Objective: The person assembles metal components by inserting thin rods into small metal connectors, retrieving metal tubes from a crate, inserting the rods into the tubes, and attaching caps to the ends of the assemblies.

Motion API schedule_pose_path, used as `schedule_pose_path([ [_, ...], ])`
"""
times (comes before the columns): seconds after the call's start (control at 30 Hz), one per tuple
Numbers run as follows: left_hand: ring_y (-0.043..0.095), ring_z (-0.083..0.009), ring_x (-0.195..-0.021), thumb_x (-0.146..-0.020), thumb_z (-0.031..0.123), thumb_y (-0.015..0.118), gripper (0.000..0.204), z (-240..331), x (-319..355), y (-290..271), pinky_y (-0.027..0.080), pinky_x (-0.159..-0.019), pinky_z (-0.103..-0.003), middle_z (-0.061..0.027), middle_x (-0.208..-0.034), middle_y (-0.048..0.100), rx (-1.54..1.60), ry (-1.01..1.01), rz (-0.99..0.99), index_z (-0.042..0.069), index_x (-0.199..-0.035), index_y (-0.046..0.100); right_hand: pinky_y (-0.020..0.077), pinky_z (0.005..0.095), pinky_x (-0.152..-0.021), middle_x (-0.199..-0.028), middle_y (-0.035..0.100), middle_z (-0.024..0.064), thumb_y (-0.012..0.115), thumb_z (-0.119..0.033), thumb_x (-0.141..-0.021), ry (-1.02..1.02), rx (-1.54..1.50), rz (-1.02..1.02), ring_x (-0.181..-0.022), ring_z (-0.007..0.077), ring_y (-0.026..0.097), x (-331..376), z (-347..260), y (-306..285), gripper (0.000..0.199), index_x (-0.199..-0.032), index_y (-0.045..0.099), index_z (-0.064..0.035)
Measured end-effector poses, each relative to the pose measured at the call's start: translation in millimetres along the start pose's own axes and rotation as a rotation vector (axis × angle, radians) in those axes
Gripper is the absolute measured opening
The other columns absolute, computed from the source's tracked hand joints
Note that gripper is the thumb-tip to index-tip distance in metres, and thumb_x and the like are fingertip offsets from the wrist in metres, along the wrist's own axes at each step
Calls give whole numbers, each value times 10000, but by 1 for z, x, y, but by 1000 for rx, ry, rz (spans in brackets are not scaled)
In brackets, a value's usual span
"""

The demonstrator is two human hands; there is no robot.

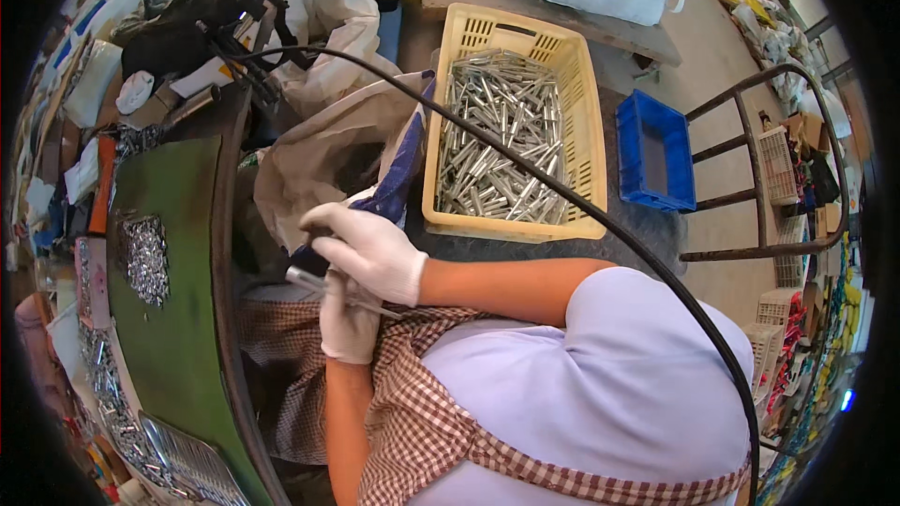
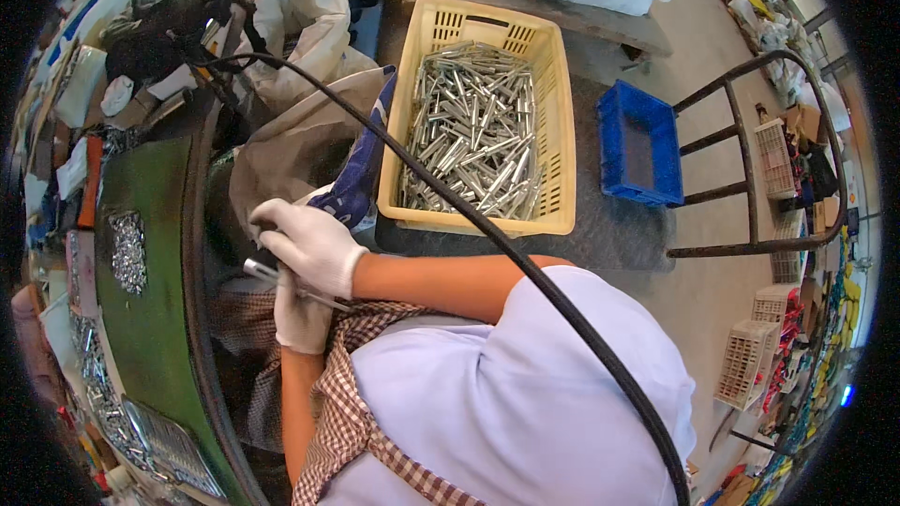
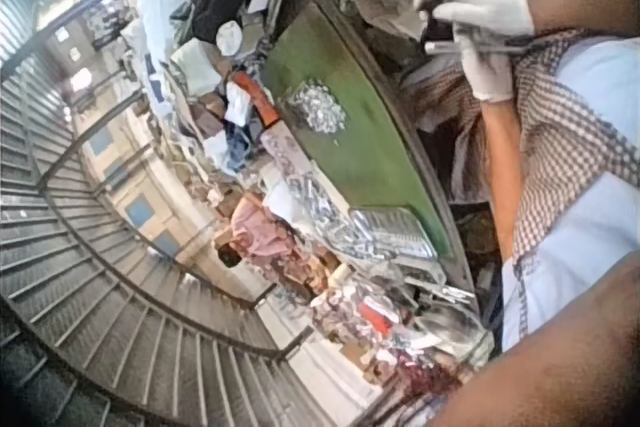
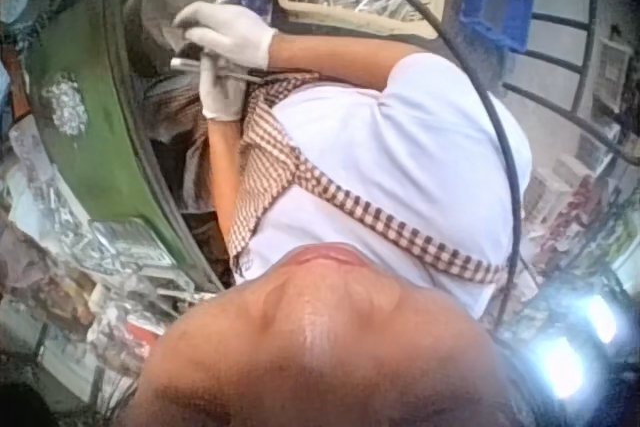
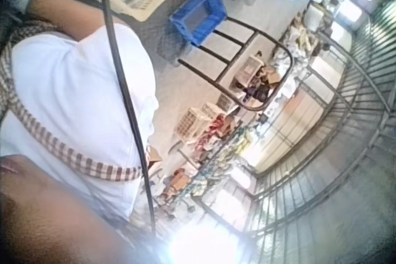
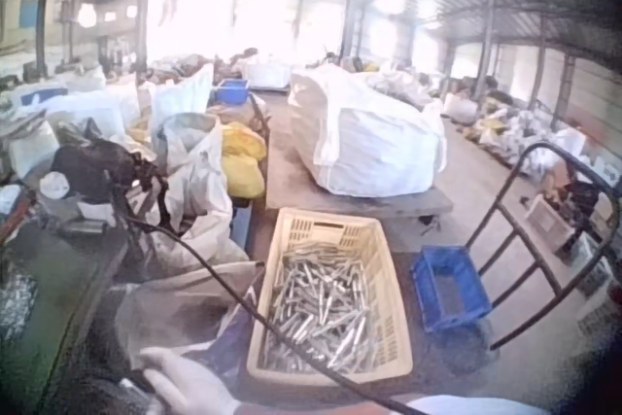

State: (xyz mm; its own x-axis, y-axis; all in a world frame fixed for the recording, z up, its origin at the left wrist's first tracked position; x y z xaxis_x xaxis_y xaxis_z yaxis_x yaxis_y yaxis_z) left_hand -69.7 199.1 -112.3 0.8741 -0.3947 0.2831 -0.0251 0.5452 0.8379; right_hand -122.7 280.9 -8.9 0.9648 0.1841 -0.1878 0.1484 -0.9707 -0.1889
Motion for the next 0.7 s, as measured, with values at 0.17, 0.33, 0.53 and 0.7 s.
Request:
schedule_pose_path([
  [0.17, 554, -174, -1004, -962, 281, 570, 524, -6, 5, -18, 449, -911, -379, -20, -1137, 565, -70, 14, -1, 91, -1409, 373, 461, 448, -884, -974, 658, 198, 587, -154, -821, -112, 466, -181, -981, 374, 607, -5, -7, -22, 305, -1086, 649, -15],
  [0.33, 567, -136, -890, -996, 210, 512, 408, 7, -4, -30, 495, -810, -347, -11, -977, 548, 202, 87, 45, 120, -1381, 410, 539, 424, -785, -915, 684, 208, 567, -164, -815, 531, 1348, -405, -889, 341, 680, 72, 212, -233, 247, -1001, 654, -27],
  [0.53, 561, -125, -887, -1002, 203, 501, 407, -3, -7, -37, 495, -810, -333, -8, -981, 542, 164, 54, 82, 134, -1390, 400, 511, 405, -803, -972, 685, 162, 604, -54, -762, 541, 1553, -850, -956, 314, 665, 137, 222, -244, 329, -1089, 574, -60],
  [0.7, 552, -126, -894, -1002, 196, 496, 393, 2, -4, -37, 492, -810, -330, -1, -971, 528, 129, 75, 82, 132, -1379, 407, 515, 442, -749, -1140, 589, 197, 636, -148, -724, 514, 1540, -978, -938, 349, 656, 149, 257, -254, 527, -1233, 508, -96],
])
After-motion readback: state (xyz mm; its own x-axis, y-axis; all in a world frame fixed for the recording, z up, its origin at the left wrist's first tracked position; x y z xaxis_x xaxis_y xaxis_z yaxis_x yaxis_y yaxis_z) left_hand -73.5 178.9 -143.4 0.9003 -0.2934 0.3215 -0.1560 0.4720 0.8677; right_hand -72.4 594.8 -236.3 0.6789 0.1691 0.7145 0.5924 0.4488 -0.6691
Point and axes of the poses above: each hand's wrist, its own x-axis away from the middle knuckle, its own y-axis out of the palm, z = x × y, the point moved 9 cm from there along -x, towards the middle knuckle
